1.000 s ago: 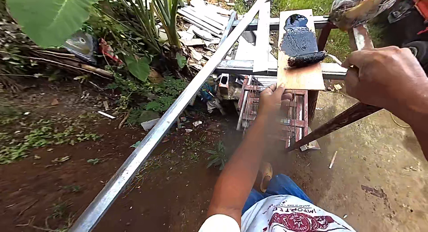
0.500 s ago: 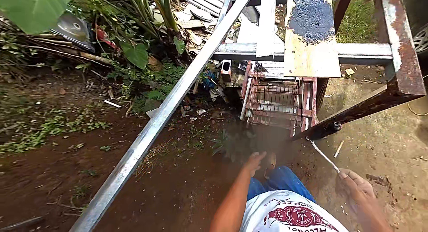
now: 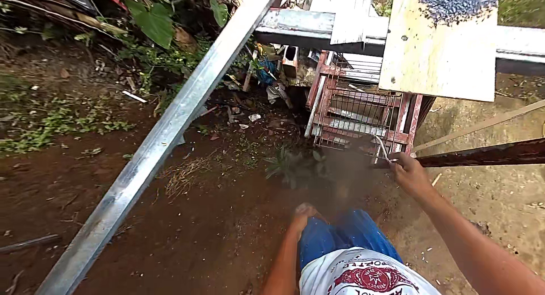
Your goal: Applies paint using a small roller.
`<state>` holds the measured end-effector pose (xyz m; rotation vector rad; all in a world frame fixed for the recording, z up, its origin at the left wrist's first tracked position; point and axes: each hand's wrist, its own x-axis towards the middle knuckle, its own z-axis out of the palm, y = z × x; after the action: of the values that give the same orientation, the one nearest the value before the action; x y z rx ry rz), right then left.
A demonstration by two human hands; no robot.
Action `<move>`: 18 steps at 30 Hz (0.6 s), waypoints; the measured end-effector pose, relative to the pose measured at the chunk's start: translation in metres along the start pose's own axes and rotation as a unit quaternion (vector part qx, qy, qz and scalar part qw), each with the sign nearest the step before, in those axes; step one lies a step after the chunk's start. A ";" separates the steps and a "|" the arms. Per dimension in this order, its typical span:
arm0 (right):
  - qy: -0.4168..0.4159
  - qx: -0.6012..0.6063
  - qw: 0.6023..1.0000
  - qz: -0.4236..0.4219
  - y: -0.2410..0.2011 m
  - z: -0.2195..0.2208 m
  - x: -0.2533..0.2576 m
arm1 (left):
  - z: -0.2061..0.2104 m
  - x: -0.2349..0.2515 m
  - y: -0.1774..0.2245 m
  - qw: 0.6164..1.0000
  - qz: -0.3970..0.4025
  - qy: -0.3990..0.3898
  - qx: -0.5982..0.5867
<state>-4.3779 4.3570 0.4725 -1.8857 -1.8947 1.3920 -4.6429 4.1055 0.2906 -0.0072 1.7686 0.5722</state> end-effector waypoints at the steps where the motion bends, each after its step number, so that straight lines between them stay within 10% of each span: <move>1: -0.001 0.051 0.999 0.010 -0.003 0.006 0.011 | -0.011 -0.003 -0.022 0.999 -0.017 0.035 -0.031; 9: 0.015 0.327 0.945 0.023 0.022 0.042 0.029 | -0.060 -0.051 -0.191 0.956 -0.216 0.170 -0.101; 14: -0.021 -0.015 0.998 -0.057 0.014 0.031 0.032 | -0.062 -0.040 -0.215 0.977 -0.187 0.102 -0.001; 18: -0.056 -0.281 0.956 -0.068 -0.006 0.030 0.073 | -0.065 -0.026 -0.161 0.986 -0.111 0.077 -0.094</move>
<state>-4.4169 4.4046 0.4233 -1.8582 -2.6366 1.0037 -4.6462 3.9317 0.2649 -0.3851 1.8274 0.5858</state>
